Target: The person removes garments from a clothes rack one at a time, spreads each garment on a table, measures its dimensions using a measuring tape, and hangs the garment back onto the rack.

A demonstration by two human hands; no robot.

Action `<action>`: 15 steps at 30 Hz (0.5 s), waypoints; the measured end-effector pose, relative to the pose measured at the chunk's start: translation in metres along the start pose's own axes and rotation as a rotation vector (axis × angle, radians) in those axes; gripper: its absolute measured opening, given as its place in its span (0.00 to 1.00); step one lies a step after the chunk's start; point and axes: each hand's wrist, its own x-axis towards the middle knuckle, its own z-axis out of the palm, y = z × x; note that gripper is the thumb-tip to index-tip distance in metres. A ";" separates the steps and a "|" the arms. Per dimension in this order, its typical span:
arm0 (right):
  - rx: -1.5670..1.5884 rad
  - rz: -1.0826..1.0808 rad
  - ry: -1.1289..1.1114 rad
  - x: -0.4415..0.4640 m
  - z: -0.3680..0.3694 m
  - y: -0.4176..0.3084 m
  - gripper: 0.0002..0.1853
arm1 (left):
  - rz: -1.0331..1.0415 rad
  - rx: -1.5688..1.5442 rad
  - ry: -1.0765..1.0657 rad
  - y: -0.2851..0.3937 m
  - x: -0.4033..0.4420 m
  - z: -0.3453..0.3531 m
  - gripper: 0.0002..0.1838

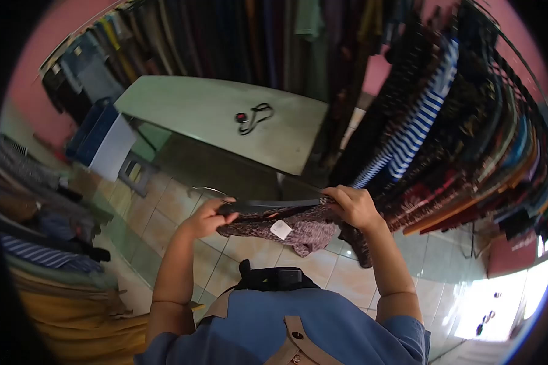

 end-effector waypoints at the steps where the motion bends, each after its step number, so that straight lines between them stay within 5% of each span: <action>1: 0.031 -0.066 -0.001 0.020 0.012 -0.008 0.16 | 0.029 0.031 0.044 -0.004 -0.017 -0.019 0.02; 5: 0.066 -0.128 0.096 0.108 0.067 -0.045 0.12 | 0.143 -0.057 0.376 -0.039 -0.078 -0.078 0.04; 7: 0.117 -0.042 0.176 0.153 0.084 -0.062 0.12 | 0.115 0.096 0.808 -0.052 -0.100 -0.108 0.11; 8: 0.107 -0.008 0.200 0.175 0.091 -0.067 0.11 | -0.057 0.197 0.855 -0.090 -0.126 -0.142 0.21; 11: 0.177 0.132 0.289 0.237 0.114 -0.070 0.10 | -0.266 0.068 0.949 -0.128 -0.166 -0.191 0.25; 13: 0.202 0.227 0.367 0.272 0.123 -0.069 0.09 | -0.157 0.134 1.054 -0.140 -0.181 -0.205 0.22; 15: 0.240 0.263 0.407 0.287 0.122 -0.065 0.08 | -0.235 0.157 0.932 -0.142 -0.203 -0.224 0.21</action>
